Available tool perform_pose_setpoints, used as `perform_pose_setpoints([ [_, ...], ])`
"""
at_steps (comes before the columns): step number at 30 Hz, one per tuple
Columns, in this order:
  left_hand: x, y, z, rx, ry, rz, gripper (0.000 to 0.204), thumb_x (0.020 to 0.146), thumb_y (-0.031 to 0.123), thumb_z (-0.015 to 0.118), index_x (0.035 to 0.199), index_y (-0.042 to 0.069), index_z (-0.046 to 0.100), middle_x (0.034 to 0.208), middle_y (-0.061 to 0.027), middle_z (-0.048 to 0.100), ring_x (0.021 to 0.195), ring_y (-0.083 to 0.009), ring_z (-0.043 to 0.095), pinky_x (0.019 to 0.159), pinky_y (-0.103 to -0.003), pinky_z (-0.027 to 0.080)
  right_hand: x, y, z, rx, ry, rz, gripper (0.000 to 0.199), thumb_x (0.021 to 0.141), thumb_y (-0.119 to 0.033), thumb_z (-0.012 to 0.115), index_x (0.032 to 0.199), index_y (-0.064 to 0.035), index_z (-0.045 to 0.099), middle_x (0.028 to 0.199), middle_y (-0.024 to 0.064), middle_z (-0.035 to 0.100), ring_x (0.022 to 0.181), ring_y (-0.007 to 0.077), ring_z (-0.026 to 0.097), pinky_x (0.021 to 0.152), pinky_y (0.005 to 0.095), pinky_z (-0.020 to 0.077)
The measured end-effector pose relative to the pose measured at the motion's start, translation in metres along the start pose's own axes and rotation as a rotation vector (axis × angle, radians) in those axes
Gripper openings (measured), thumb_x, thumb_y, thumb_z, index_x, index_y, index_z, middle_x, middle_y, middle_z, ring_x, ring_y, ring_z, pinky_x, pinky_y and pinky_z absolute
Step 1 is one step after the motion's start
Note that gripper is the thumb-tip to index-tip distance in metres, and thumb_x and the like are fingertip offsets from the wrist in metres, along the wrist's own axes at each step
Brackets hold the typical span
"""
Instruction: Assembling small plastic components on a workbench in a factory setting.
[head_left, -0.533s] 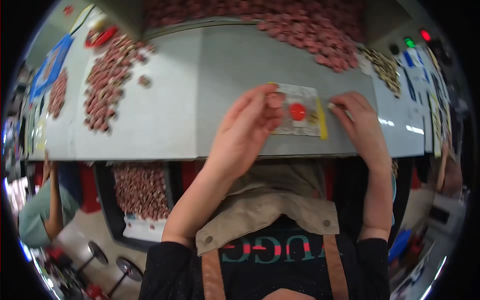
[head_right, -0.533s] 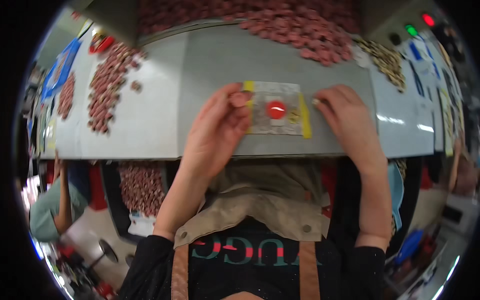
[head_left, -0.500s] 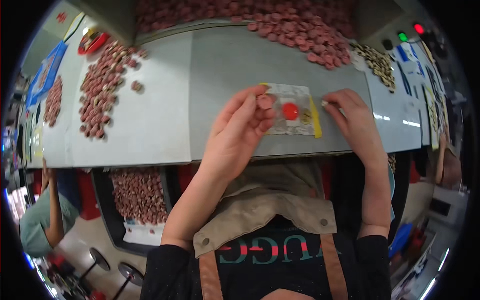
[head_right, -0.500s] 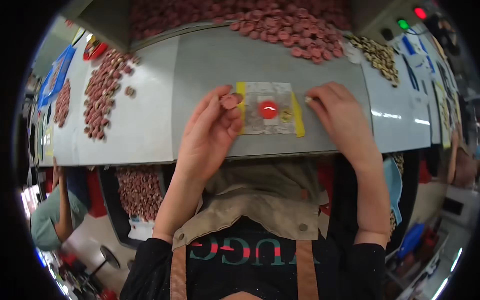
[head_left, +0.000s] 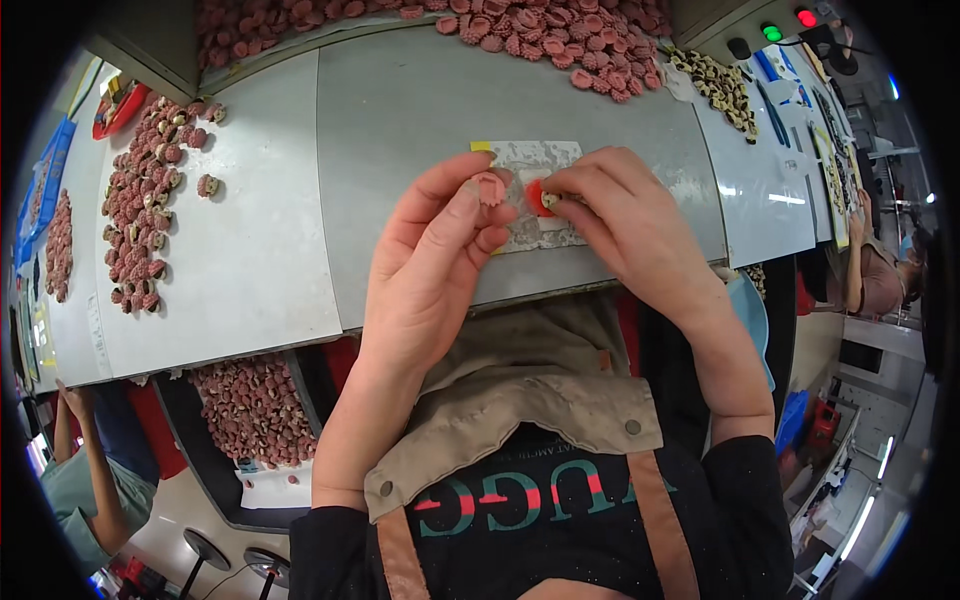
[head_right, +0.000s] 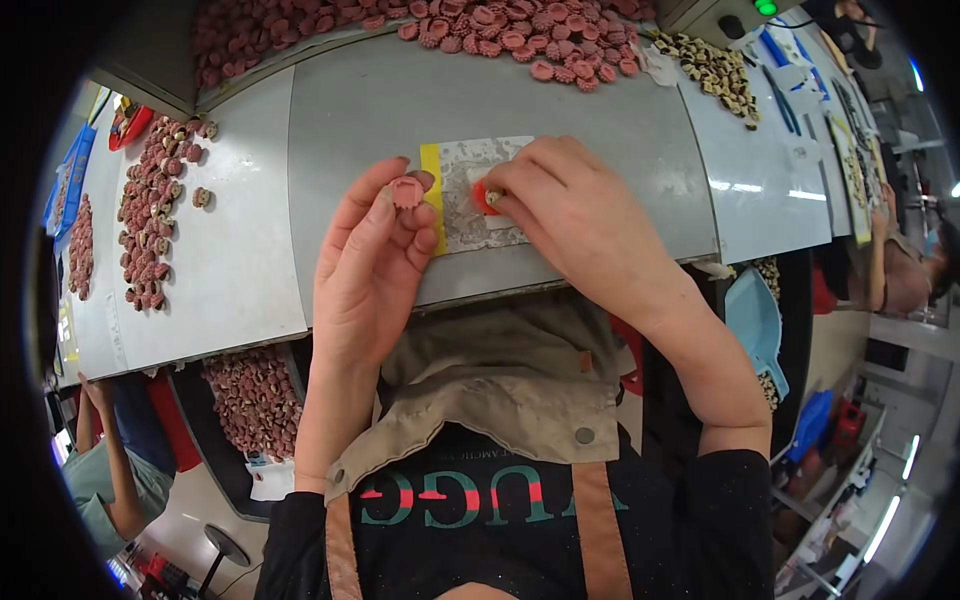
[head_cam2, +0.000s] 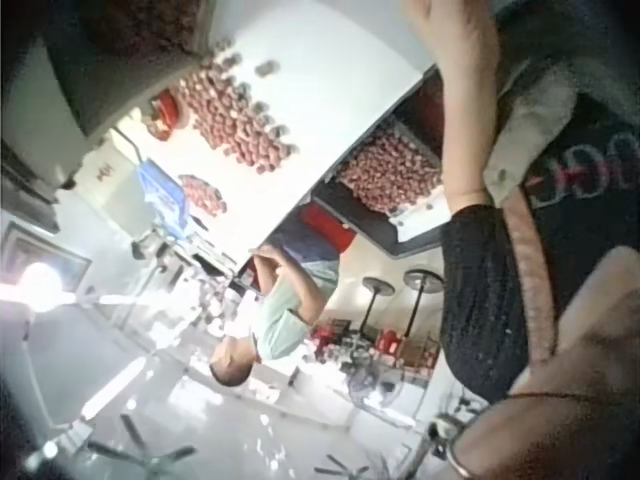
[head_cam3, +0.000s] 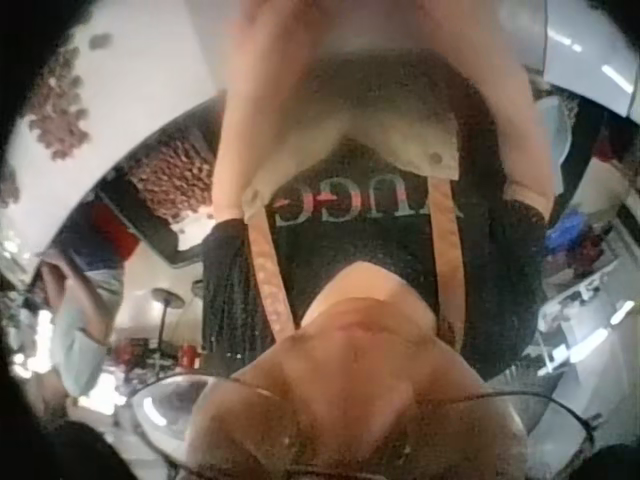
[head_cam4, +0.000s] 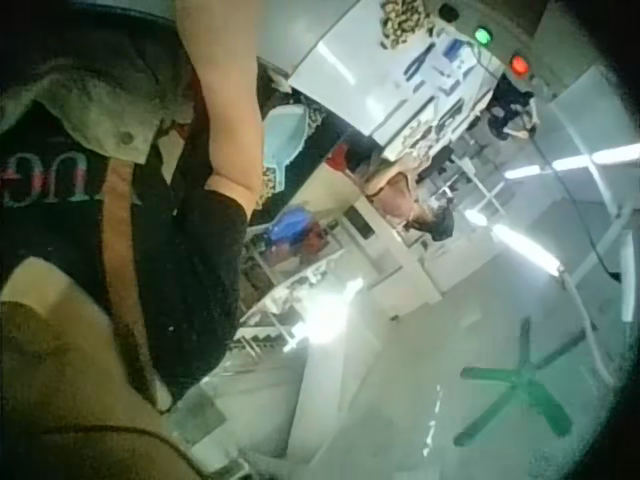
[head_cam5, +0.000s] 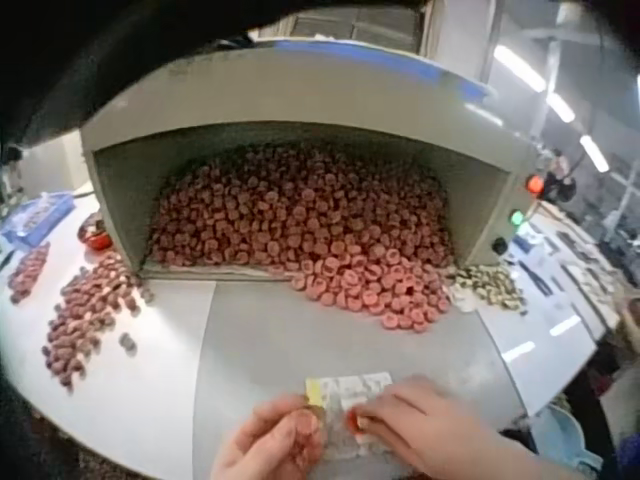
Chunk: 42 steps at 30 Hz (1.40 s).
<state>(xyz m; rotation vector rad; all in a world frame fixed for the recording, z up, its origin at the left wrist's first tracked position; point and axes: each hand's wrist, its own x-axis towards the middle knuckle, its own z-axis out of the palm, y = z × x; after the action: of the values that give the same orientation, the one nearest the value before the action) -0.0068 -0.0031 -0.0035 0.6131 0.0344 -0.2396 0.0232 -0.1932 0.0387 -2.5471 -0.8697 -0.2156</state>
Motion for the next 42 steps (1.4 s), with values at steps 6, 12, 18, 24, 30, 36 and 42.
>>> perform_pose_setpoints([
  [6,0.000,0.003,0.000,0.005,-0.018,-0.012,0.032,0.094,0.014,0.052,0.124,0.003,0.048,0.109,-0.0024,0.057,0.093,-0.0102,0.056,0.083,-0.024,0.043,0.008,-0.003,0.009,-0.107,0.026,-0.054,0.018,0.075,-0.003,0.064,0.092,-0.0042,0.059,0.086,0.0090,0.056,0.081,0.0279,0.055,0.070,0.0359,0.0467],
  [12,0.003,0.002,-0.011,-0.099,-0.046,-0.040,0.034,0.096,0.015,0.047,0.127,0.001,0.045,0.109,-0.0042,0.057,0.090,-0.0095,0.056,0.081,-0.024,0.046,0.005,-0.003,0.012,-0.091,0.036,-0.027,0.019,0.074,-0.002,0.065,0.092,-0.0033,0.059,0.086,0.0098,0.056,0.082,0.0284,0.055,0.070,0.0363,0.0467],
  [18,0.001,0.003,-0.007,-0.119,-0.059,-0.058,0.031,0.096,0.014,0.046,0.126,0.002,0.046,0.107,-0.0045,0.058,0.093,-0.0102,0.057,0.082,-0.023,0.046,0.003,-0.003,0.010,-0.055,0.031,-0.005,0.017,0.077,-0.002,0.062,0.093,-0.0028,0.060,0.088,0.0110,0.056,0.083,0.0289,0.055,0.071,0.0352,0.0463],
  [24,0.000,0.002,0.000,-0.034,-0.011,-0.060,0.031,0.093,0.017,0.055,0.121,0.004,0.050,0.110,-0.0045,0.059,0.097,-0.0109,0.056,0.084,-0.024,0.044,-0.006,-0.005,0.002,0.608,0.104,0.312,0.015,0.087,-0.004,0.057,0.101,-0.0001,0.057,0.095,0.0067,0.056,0.086,0.0155,0.056,0.077,0.0250,0.0442],
  [30,0.003,-0.002,-0.001,-0.007,-0.023,-0.069,0.027,0.091,0.017,0.058,0.114,0.003,0.054,0.106,-0.0042,0.060,0.095,-0.0113,0.056,0.085,-0.025,0.043,0.006,-0.026,0.004,0.694,0.167,0.169,0.017,0.088,-0.004,0.057,0.104,0.0007,0.055,0.098,0.0056,0.055,0.090,0.0122,0.054,0.080,0.0239,0.0432],
  [36,0.001,-0.006,0.003,0.075,0.006,0.041,0.024,0.090,0.012,0.059,0.111,0.001,0.055,0.105,-0.0048,0.060,0.096,-0.0109,0.056,0.086,-0.026,0.044,0.011,-0.030,0.013,0.406,0.246,0.015,0.017,0.088,-0.004,0.058,0.104,-0.0012,0.055,0.097,0.0077,0.056,0.086,0.0154,0.056,0.076,0.0256,0.0453],
  [42,-0.001,-0.017,0.008,0.316,0.020,0.354,0.022,0.089,0.004,0.059,0.110,-0.001,0.055,0.106,-0.0066,0.060,0.098,-0.0111,0.056,0.087,-0.026,0.046,0.007,-0.034,0.009,0.557,0.203,0.149,0.017,0.084,-0.002,0.062,0.101,-0.0020,0.057,0.097,0.0103,0.057,0.084,0.0201,0.057,0.072,0.0284,0.0472],
])
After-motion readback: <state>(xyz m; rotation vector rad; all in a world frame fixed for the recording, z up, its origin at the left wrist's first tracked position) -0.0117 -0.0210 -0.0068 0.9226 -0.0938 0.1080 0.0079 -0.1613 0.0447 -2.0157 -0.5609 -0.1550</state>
